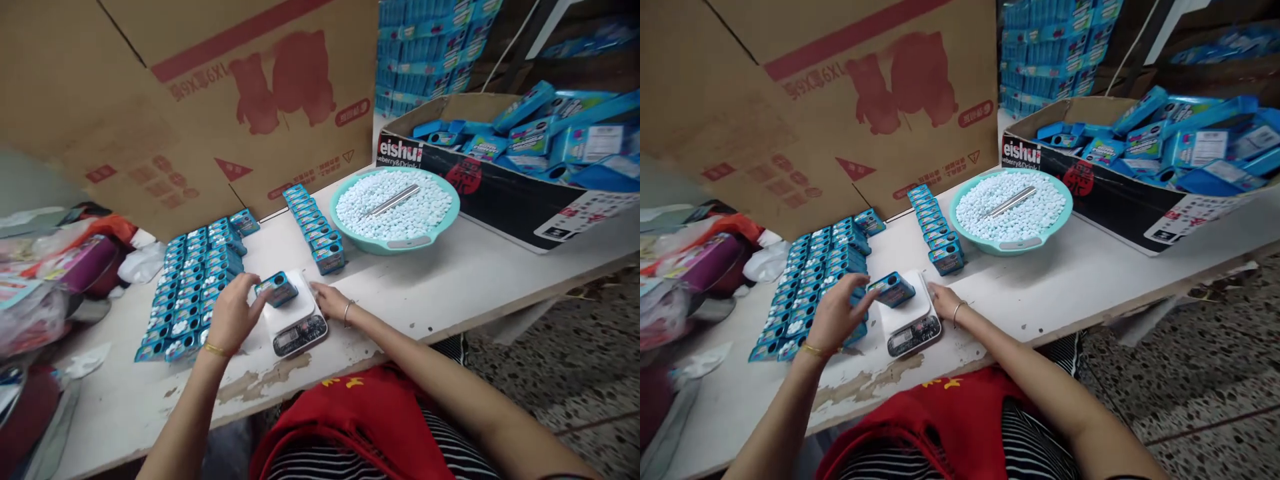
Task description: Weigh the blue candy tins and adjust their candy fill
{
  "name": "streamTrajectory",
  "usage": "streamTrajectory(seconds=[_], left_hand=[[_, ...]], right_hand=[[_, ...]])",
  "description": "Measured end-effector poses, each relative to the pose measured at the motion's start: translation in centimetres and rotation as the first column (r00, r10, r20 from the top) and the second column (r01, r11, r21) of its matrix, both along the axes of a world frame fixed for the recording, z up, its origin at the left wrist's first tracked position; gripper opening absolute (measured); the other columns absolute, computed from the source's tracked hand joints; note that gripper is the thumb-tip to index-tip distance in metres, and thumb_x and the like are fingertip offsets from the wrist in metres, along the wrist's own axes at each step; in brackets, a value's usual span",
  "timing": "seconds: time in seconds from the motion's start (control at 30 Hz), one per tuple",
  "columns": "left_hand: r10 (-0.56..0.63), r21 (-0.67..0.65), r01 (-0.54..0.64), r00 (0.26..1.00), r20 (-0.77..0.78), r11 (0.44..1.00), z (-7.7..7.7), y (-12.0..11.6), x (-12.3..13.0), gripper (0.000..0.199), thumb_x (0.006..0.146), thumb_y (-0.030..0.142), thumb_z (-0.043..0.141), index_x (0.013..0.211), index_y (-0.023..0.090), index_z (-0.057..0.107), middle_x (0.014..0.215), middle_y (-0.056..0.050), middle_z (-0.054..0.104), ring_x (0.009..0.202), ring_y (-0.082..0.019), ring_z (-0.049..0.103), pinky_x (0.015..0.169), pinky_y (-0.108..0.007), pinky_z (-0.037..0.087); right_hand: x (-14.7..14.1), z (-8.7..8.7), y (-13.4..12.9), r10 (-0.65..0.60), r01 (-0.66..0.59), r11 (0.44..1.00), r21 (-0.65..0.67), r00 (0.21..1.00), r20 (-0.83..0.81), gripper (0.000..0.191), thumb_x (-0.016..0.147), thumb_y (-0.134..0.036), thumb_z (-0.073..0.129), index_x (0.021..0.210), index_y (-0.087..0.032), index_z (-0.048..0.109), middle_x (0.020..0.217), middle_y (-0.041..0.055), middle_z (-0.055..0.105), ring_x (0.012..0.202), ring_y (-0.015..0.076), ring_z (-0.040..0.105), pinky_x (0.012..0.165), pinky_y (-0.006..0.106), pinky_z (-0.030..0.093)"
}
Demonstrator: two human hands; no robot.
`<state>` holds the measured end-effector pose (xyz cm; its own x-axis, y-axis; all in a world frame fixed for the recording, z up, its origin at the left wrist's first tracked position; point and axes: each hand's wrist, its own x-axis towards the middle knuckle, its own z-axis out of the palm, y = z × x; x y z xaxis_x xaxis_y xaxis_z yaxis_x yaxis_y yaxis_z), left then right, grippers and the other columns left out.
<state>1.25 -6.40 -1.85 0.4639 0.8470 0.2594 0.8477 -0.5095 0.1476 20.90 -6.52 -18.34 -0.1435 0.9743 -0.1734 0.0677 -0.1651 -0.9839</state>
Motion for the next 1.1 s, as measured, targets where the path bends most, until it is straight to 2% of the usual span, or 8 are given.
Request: streamTrajectory(seconds=[0.1,0.27,0.37,0.5,0.7,0.8,0.93,1.1], left_hand=[[0.186,-0.095,-0.17,0.962,0.202,0.981,-1.1,-3.9,-2.3,0.028,0.088,0.047,0.05,0.088,0.019,0.057,0.083,-0.003,0.064,0.075,-0.016,0.059,0.072,-0.029,0.047],[0.423,-0.386,-0.281,0.832,0.359,0.879,-6.7,-9.6,-4.5,0.03,0.082,0.049,0.055,0.08,0.019,0.057,0.071,-0.001,0.062,0.063,-0.014,0.057,0.061,-0.026,0.046],[0.489,-0.454,-0.294,0.773,0.405,0.841,-9.8,-11.2,-4.8,0.032,0.082,0.051,0.054,0.078,0.019,0.057,0.071,-0.001,0.063,0.064,-0.015,0.06,0.061,-0.026,0.048],[0.519,-0.475,-0.294,0.721,0.46,0.829,-12.1,-11.2,-5.0,0.033,0.081,0.052,0.053,0.083,0.02,0.058,0.074,-0.002,0.065,0.064,-0.015,0.062,0.061,-0.027,0.051],[0.529,-0.477,-0.284,0.669,0.523,0.832,-13.5,-8.9,-5.5,0.033,0.082,0.046,0.052,0.098,0.019,0.059,0.084,-0.006,0.067,0.073,-0.017,0.064,0.07,-0.031,0.053],[0.519,-0.471,-0.273,0.665,0.537,0.839,-13.7,-7.9,-5.6,0.031,0.083,0.044,0.053,0.098,0.018,0.06,0.089,-0.007,0.067,0.081,-0.018,0.063,0.077,-0.033,0.052],[0.497,-0.452,-0.262,0.672,0.549,0.853,-13.5,-7.2,-5.3,0.028,0.084,0.042,0.054,0.098,0.018,0.061,0.091,-0.006,0.067,0.083,-0.018,0.062,0.079,-0.033,0.051],[0.394,-0.284,-0.277,0.721,0.57,0.918,-12.0,-6.5,-4.4,0.022,0.09,0.037,0.051,0.099,0.018,0.06,0.091,-0.005,0.066,0.078,-0.015,0.061,0.074,-0.029,0.05]], right_hand=[[0.3,-1.2,-0.8,-0.073,0.072,0.997,-0.035,0.997,-0.02,0.017,0.077,-0.03,0.059,0.092,-0.023,0.057,0.048,-0.0082,0.054,0.037,0.0102,0.047,0.041,0.021,0.039],[1.4,-2.1,-2.2,-0.145,0.143,0.989,-0.036,0.987,-0.063,0.026,0.071,-0.042,0.064,0.069,-0.021,0.048,0.047,-0.0077,0.049,0.039,0.0082,0.042,0.038,0.02,0.033],[1.7,-1.7,-2.7,-0.159,0.156,0.987,-0.041,0.983,-0.09,0.032,0.066,-0.046,0.068,0.068,-0.021,0.049,0.047,-0.0072,0.049,0.039,0.0073,0.041,0.038,0.02,0.033],[1.8,-1.1,-2.9,-0.145,0.137,0.988,-0.074,0.984,-0.103,0.038,0.062,-0.051,0.069,0.076,-0.019,0.054,0.046,-0.0074,0.051,0.035,0.0072,0.041,0.034,0.02,0.03],[1.4,-0.2,-2.8,-0.167,0.16,0.982,-0.102,0.984,-0.062,0.042,0.062,-0.056,0.069,0.076,-0.018,0.056,0.051,-0.0034,0.055,0.037,0.0086,0.043,0.035,0.022,0.03],[1.1,1.6,-2.7,-0.211,0.208,0.976,-0.07,0.977,-0.033,0.039,0.067,-0.054,0.068,0.08,-0.019,0.058,0.055,-0.0034,0.052,0.045,0.0095,0.043,0.042,0.024,0.034],[-0.4,5.7,-1.9,-0.233,0.225,0.951,0.213,0.972,0.012,0.023,0.079,-0.042,0.064,0.085,-0.019,0.062,0.073,0.0014,0.058,0.063,0.013,0.051,0.06,0.027,0.043],[-3.0,9.4,0.2,-0.164,0.069,0.838,0.541,0.978,0.129,0.014,0.086,-0.031,0.06,0.087,-0.019,0.067,0.076,0.0012,0.055,0.064,0.0123,0.047,0.061,0.027,0.041]])
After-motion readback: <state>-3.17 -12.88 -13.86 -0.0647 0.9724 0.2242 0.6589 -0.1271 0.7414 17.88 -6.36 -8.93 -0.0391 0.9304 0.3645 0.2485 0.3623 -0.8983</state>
